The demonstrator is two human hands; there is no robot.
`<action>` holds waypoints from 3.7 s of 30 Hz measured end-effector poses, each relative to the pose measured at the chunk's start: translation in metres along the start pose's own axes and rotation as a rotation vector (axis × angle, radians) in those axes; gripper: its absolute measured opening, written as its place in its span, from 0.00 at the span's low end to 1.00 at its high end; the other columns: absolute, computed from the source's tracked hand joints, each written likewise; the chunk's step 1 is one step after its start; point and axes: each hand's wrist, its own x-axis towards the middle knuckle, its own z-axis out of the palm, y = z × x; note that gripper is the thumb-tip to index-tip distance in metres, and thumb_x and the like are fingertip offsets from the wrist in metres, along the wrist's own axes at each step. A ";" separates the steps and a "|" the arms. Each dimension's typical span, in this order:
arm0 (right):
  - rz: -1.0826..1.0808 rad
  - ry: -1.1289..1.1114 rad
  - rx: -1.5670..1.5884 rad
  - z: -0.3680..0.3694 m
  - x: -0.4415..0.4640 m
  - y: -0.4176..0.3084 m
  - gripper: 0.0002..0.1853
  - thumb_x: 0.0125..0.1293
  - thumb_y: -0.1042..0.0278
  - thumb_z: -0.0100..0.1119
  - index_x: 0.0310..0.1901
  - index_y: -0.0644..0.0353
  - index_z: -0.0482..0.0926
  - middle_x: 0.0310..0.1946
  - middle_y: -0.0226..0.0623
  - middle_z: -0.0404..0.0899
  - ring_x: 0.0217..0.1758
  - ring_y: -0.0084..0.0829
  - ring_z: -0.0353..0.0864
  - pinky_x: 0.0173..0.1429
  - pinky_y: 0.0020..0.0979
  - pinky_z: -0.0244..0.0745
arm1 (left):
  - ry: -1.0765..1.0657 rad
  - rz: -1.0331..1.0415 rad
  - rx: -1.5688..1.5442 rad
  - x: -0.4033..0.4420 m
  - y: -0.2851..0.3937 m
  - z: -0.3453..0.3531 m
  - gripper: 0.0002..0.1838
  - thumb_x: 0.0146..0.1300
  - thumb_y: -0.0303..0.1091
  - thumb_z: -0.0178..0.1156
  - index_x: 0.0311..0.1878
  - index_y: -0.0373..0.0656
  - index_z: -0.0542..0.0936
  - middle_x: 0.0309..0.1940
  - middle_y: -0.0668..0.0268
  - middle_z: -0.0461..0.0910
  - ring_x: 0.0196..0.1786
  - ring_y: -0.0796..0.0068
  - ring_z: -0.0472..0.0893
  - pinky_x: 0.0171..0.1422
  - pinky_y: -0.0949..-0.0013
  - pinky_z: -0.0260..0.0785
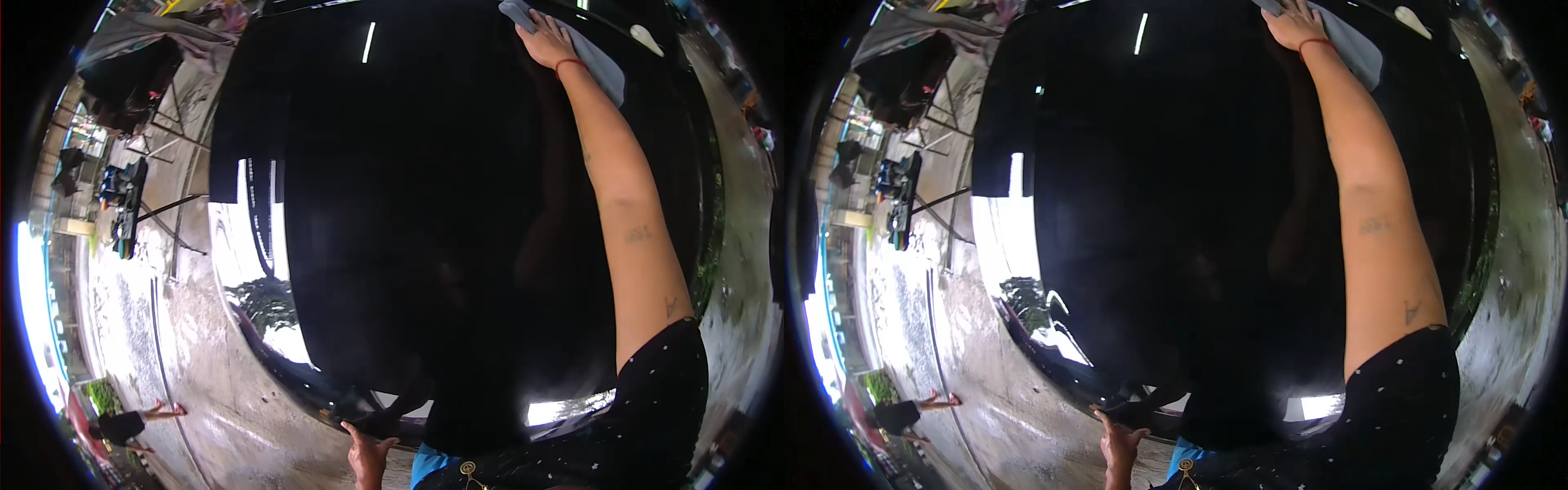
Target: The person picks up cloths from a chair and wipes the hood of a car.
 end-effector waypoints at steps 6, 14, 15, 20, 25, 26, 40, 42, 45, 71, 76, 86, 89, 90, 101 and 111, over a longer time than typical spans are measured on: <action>-0.327 0.219 0.459 -0.100 -0.150 -0.146 0.37 0.74 0.48 0.56 0.76 0.64 0.65 0.80 0.43 0.59 0.83 0.49 0.56 0.86 0.50 0.47 | 0.006 0.044 -0.016 -0.001 -0.006 -0.009 0.80 0.43 0.67 0.79 0.80 0.24 0.37 0.40 0.39 0.86 0.46 0.38 0.87 0.50 0.50 0.79; -0.863 -0.370 0.800 -0.241 -0.485 -0.186 0.49 0.50 0.63 0.66 0.80 0.37 0.64 0.83 0.35 0.57 0.87 0.43 0.50 0.86 0.52 0.46 | 0.083 0.070 0.014 -0.011 -0.004 -0.024 0.80 0.43 0.68 0.78 0.80 0.25 0.39 0.33 0.41 0.86 0.39 0.40 0.87 0.45 0.52 0.80; -0.874 -0.400 0.776 -0.238 -0.472 -0.182 0.50 0.49 0.65 0.66 0.79 0.38 0.64 0.83 0.35 0.57 0.87 0.44 0.50 0.86 0.54 0.45 | 0.091 0.072 0.022 -0.010 -0.005 -0.024 0.80 0.43 0.68 0.78 0.80 0.25 0.39 0.33 0.41 0.86 0.39 0.41 0.88 0.44 0.52 0.80; -0.665 -0.096 0.613 -0.206 -0.290 -0.177 0.48 0.53 0.70 0.65 0.80 0.42 0.64 0.83 0.38 0.56 0.86 0.48 0.49 0.84 0.58 0.47 | 0.071 0.060 -0.033 -0.007 -0.020 -0.013 0.79 0.41 0.68 0.79 0.80 0.23 0.42 0.30 0.43 0.86 0.35 0.43 0.88 0.40 0.53 0.80; -0.347 0.099 0.369 -0.091 -0.023 -0.215 0.33 0.79 0.47 0.49 0.78 0.55 0.63 0.82 0.37 0.57 0.85 0.45 0.51 0.84 0.52 0.47 | 0.042 0.031 -0.044 0.004 -0.023 -0.011 0.78 0.41 0.68 0.79 0.78 0.20 0.44 0.29 0.46 0.86 0.31 0.48 0.88 0.33 0.56 0.79; -0.242 0.030 0.376 -0.091 0.014 -0.231 0.34 0.79 0.44 0.46 0.79 0.56 0.62 0.82 0.37 0.56 0.86 0.46 0.51 0.84 0.52 0.47 | 0.053 -0.004 -0.045 0.004 -0.020 -0.017 0.78 0.41 0.68 0.79 0.78 0.20 0.44 0.29 0.46 0.86 0.31 0.48 0.88 0.33 0.56 0.79; -1.059 -0.134 0.728 -0.276 -0.432 -0.370 0.40 0.61 0.59 0.60 0.78 0.48 0.67 0.81 0.39 0.60 0.86 0.47 0.52 0.87 0.52 0.43 | 0.034 0.073 -0.188 -0.008 -0.029 -0.037 0.74 0.49 0.57 0.80 0.79 0.23 0.38 0.43 0.42 0.87 0.45 0.41 0.88 0.49 0.53 0.81; -1.256 -0.229 0.803 -0.280 -0.495 -0.351 0.42 0.54 0.63 0.65 0.76 0.47 0.70 0.81 0.37 0.61 0.86 0.43 0.52 0.87 0.51 0.45 | -0.042 0.040 -0.246 -0.008 -0.037 -0.040 0.74 0.50 0.55 0.80 0.80 0.24 0.38 0.50 0.44 0.87 0.50 0.42 0.87 0.53 0.54 0.80; -1.199 -0.301 0.927 -0.294 -0.441 -0.325 0.37 0.48 0.71 0.64 0.66 0.47 0.80 0.76 0.41 0.68 0.84 0.48 0.56 0.86 0.56 0.47 | 0.031 0.064 -0.297 -0.014 -0.054 -0.024 0.74 0.51 0.56 0.79 0.82 0.31 0.36 0.48 0.46 0.86 0.50 0.43 0.87 0.55 0.54 0.79; -1.271 -0.364 0.695 -0.322 -0.781 -0.304 0.45 0.47 0.70 0.65 0.75 0.46 0.71 0.84 0.35 0.53 0.88 0.46 0.44 0.89 0.52 0.33 | 0.112 -0.346 -0.434 -0.316 -0.276 0.204 0.35 0.66 0.65 0.62 0.53 0.38 0.73 0.42 0.46 0.87 0.48 0.43 0.87 0.48 0.46 0.80; -1.232 -0.144 0.624 -0.335 -0.743 -0.335 0.46 0.48 0.73 0.64 0.76 0.48 0.69 0.83 0.38 0.54 0.88 0.46 0.43 0.89 0.52 0.34 | -0.006 -0.594 -0.307 -0.448 -0.336 0.264 0.33 0.69 0.63 0.61 0.48 0.33 0.76 0.39 0.47 0.88 0.47 0.46 0.88 0.50 0.48 0.80; -1.330 0.032 0.641 -0.319 -0.699 -0.502 0.36 0.59 0.63 0.60 0.73 0.41 0.74 0.81 0.37 0.60 0.86 0.45 0.50 0.88 0.52 0.36 | 0.134 -0.371 -0.268 -0.342 -0.240 0.236 0.34 0.69 0.68 0.57 0.47 0.39 0.79 0.37 0.49 0.88 0.44 0.45 0.88 0.49 0.47 0.80; -1.419 -0.094 0.677 -0.319 -0.727 -0.409 0.36 0.58 0.65 0.61 0.72 0.41 0.75 0.81 0.37 0.60 0.86 0.44 0.50 0.88 0.52 0.37 | 0.103 -0.226 -0.277 -0.314 -0.217 0.227 0.34 0.70 0.68 0.55 0.49 0.40 0.80 0.38 0.49 0.88 0.46 0.45 0.88 0.51 0.47 0.80; -1.413 -0.011 0.656 -0.306 -0.740 -0.374 0.37 0.56 0.65 0.62 0.72 0.41 0.76 0.81 0.36 0.60 0.86 0.44 0.51 0.88 0.53 0.37 | 0.096 -0.212 -0.274 -0.309 -0.214 0.226 0.34 0.70 0.68 0.55 0.49 0.40 0.80 0.38 0.49 0.88 0.46 0.45 0.88 0.51 0.47 0.80; -1.229 -0.343 0.463 -0.276 -0.822 -0.171 0.46 0.48 0.65 0.69 0.75 0.40 0.71 0.83 0.40 0.54 0.88 0.51 0.41 0.88 0.57 0.31 | 0.027 -0.203 -0.312 -0.336 -0.248 0.246 0.33 0.72 0.67 0.52 0.43 0.40 0.82 0.37 0.48 0.87 0.45 0.45 0.88 0.51 0.46 0.80; -1.252 -0.053 0.696 -0.328 -0.731 -0.535 0.38 0.57 0.67 0.62 0.73 0.45 0.73 0.82 0.38 0.57 0.87 0.46 0.46 0.88 0.54 0.35 | 0.028 -0.585 -0.408 -0.404 -0.260 0.262 0.34 0.73 0.68 0.50 0.40 0.40 0.82 0.37 0.45 0.87 0.46 0.44 0.87 0.50 0.46 0.79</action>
